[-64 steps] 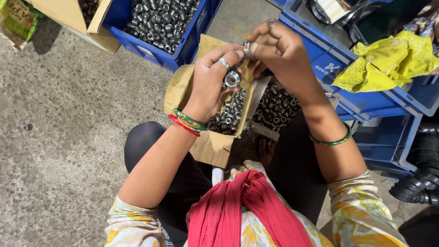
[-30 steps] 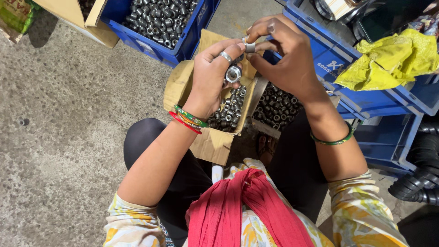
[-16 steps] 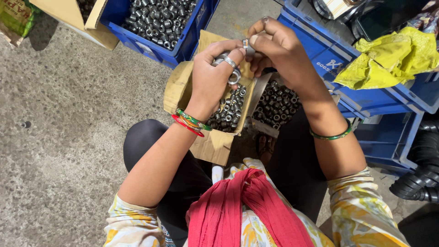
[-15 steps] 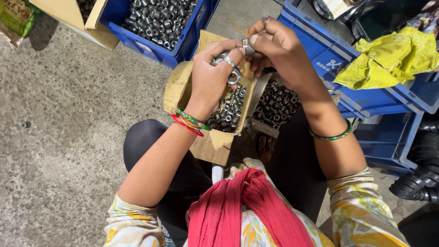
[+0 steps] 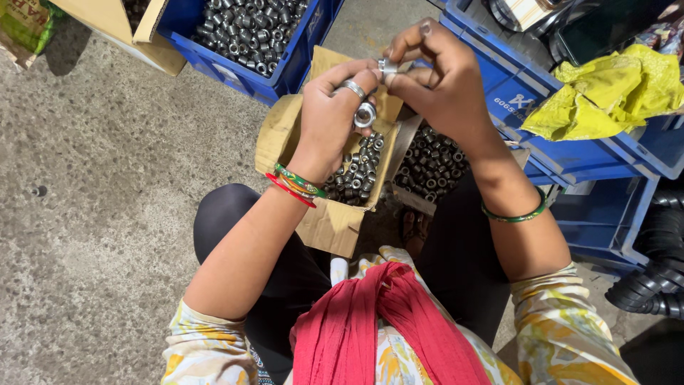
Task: The person sits on the floor and repeatedly picks up small cylindrical metal parts from a cardboard box. They hold the parts in both hands, align them, and press them together to form short stacks, then place the stacks back into the box.
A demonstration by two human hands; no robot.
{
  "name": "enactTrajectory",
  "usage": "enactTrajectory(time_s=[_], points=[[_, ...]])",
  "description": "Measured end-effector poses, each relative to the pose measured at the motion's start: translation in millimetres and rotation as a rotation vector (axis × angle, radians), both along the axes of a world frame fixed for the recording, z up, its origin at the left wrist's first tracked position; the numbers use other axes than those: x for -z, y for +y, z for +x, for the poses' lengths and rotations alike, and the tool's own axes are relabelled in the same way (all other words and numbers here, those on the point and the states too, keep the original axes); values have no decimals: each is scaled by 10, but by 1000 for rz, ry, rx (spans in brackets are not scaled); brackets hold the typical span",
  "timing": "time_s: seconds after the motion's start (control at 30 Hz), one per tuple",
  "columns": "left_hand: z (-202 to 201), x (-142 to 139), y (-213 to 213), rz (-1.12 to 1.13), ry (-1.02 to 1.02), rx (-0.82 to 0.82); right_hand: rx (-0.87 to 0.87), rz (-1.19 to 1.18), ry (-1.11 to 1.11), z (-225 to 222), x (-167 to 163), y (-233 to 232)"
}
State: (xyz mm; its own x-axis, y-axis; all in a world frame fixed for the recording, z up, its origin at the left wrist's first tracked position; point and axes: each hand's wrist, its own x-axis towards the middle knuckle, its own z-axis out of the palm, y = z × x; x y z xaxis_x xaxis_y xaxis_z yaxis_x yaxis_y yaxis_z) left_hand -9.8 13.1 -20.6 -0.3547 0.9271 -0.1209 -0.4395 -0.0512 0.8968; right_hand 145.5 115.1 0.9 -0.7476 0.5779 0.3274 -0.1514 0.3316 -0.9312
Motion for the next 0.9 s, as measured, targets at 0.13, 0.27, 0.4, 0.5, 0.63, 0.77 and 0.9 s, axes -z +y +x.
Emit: enactTrajectory(time_s=[0.13,0.27,0.4,0.5,0.63,0.77,0.9], points=[[23,-5,-21,29,138,-18,10,-232,-72,-4,6,28],[46,-29,-19,-7,153,9,-19,-477,-121,-35,-40,53],[38,-44,-14,-10,50,51,-16,-606,-63,-29,-88,32],[-35,-33,7,-66,-244,85,0,-632,39,-8,-122,32],[-86,41,78,-124,-430,29,-34,-409,-3,7,-150,-9],[-108,121,103,-125,-446,-40,-3,368,-223,-45,-141,-146],[-116,126,94,-110,-459,-49,8,479,-260,-57,-175,-210]])
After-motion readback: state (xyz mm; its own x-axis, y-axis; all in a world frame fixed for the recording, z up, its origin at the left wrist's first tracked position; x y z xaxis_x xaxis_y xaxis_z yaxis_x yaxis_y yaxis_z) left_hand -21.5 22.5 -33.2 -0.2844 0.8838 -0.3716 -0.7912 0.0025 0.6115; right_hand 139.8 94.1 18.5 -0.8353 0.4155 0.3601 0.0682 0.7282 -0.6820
